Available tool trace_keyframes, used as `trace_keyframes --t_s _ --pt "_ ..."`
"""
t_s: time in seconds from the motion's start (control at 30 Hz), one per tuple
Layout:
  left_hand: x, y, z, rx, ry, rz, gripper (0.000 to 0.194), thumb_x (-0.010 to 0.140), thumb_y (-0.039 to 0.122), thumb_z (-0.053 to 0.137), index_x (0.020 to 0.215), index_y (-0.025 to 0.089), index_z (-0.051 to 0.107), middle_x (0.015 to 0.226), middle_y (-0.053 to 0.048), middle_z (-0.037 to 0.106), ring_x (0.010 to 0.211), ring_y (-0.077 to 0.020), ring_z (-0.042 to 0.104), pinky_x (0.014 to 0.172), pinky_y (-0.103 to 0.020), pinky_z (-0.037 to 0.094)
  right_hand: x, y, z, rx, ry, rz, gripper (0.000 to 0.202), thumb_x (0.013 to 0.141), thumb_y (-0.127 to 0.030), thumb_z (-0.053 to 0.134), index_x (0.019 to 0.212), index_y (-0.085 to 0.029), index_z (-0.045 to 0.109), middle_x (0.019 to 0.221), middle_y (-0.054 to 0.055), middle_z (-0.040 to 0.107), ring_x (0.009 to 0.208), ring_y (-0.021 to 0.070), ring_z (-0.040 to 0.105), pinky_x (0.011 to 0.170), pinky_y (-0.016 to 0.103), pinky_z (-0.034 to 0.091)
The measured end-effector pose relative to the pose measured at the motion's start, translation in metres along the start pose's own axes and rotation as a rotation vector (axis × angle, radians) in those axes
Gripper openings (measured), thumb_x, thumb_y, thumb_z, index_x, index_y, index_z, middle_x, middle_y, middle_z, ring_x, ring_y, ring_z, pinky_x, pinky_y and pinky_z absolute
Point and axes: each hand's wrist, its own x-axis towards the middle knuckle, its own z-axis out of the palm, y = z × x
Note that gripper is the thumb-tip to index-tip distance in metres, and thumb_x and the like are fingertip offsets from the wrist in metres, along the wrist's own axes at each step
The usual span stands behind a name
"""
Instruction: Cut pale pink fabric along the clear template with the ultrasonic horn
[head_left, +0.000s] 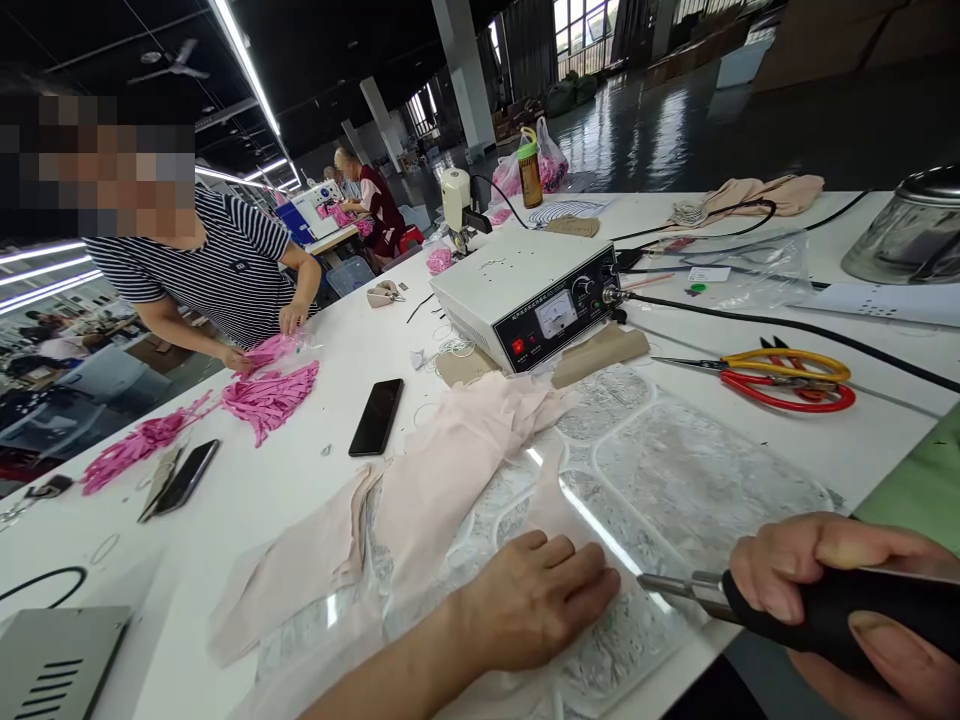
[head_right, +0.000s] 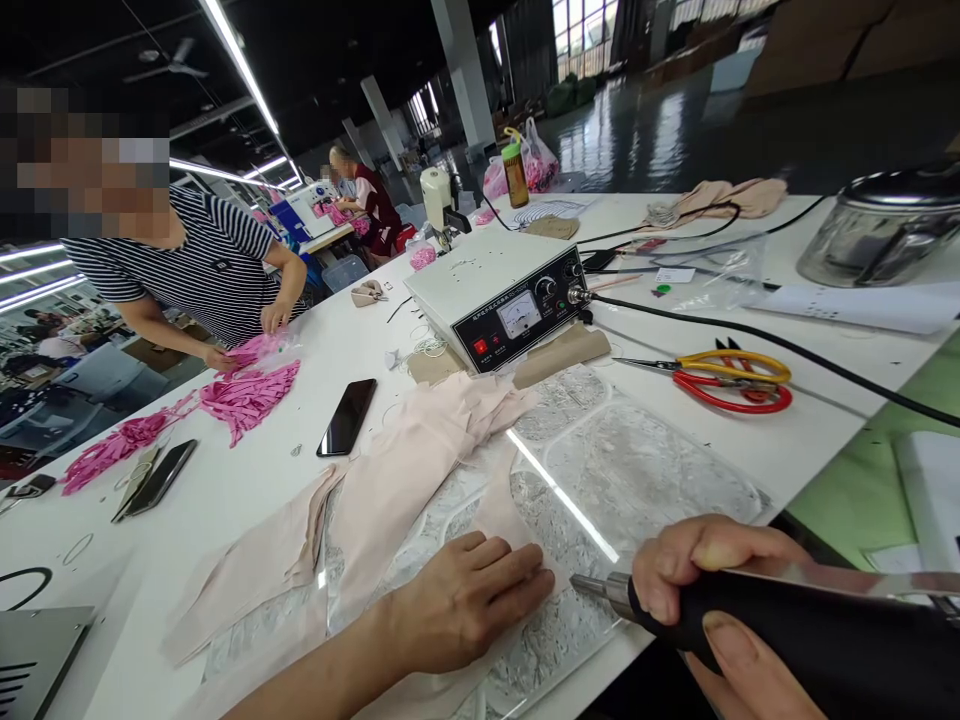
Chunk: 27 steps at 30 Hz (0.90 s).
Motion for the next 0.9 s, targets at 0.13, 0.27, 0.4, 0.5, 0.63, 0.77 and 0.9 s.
trace_keyframes --t_s 0.13,0.27,0.4,0.5,0.63,0.77,0.9 --pt "0.0 -0.001 0.0 -0.015 0.019 0.006 0.025 0.1 0.013 0.035 0.118 0.01 0.052 0.108 -0.009 0.059 0.073 -0.014 0.049 0.059 -0.028 0.035 0.004 0.002 0.0 -0.001 0.038 -0.049 0.045 0.058 -0.05 0.079 0.072 -0.025 0.045 0.068 0.001 0.045 0.057 0.0209 0.05 0.046 0.04 0.049" --pt "0.001 -0.001 -0.002 -0.023 0.005 0.014 0.028 0.101 0.014 0.03 0.12 0.009 0.049 0.105 -0.009 0.058 0.073 -0.0143 0.05 0.059 -0.029 0.037 0.002 0.004 0.004 -0.009 0.039 -0.055 0.045 0.058 -0.051 0.079 0.072 -0.026 0.045 0.069 0.001 0.044 0.057 0.0212 0.05 0.045 0.04 0.049" --pt "0.002 0.0 -0.003 -0.029 -0.023 -0.01 0.028 0.101 0.016 0.032 0.124 0.008 0.046 0.103 -0.009 0.058 0.074 -0.0147 0.05 0.06 -0.029 0.038 -0.003 0.004 0.007 -0.022 -0.011 -0.027 0.033 0.067 -0.045 0.073 0.077 -0.026 0.048 0.071 0.001 0.043 0.056 0.0187 0.047 0.046 0.037 0.047" --pt "0.002 0.002 -0.004 -0.032 -0.041 -0.036 0.028 0.101 0.017 0.033 0.124 0.009 0.046 0.102 -0.008 0.058 0.073 -0.0147 0.05 0.061 -0.029 0.039 -0.005 0.002 0.006 -0.01 -0.093 -0.021 0.018 0.079 -0.037 0.062 0.082 -0.026 0.049 0.073 0.0 0.042 0.056 0.0161 0.044 0.05 0.034 0.047" --pt "0.003 0.003 -0.006 -0.012 -0.081 -0.051 0.027 0.101 0.017 0.033 0.124 0.011 0.046 0.101 -0.007 0.056 0.073 -0.0145 0.05 0.061 -0.029 0.039 -0.006 0.0 0.002 0.005 -0.137 -0.01 0.01 0.084 -0.033 0.056 0.083 -0.026 0.049 0.073 0.0 0.042 0.058 0.0154 0.043 0.054 0.033 0.045" --pt "0.003 0.004 -0.008 0.021 -0.097 -0.047 0.027 0.101 0.017 0.035 0.124 0.012 0.045 0.101 -0.007 0.054 0.073 -0.0145 0.05 0.059 -0.029 0.038 -0.007 0.001 -0.001 -0.012 -0.112 0.009 0.015 0.079 -0.035 0.061 0.082 -0.026 0.049 0.072 0.0 0.043 0.058 0.0159 0.041 0.055 0.034 0.044" --pt "0.003 0.004 -0.007 0.008 -0.099 -0.043 0.029 0.1 0.018 0.035 0.127 0.012 0.044 0.102 -0.007 0.053 0.074 -0.0151 0.049 0.059 -0.029 0.037 -0.006 0.002 0.0 -0.029 -0.069 0.045 0.019 0.076 -0.038 0.065 0.078 -0.026 0.051 0.07 0.0 0.042 0.056 0.0169 0.041 0.053 0.036 0.044"
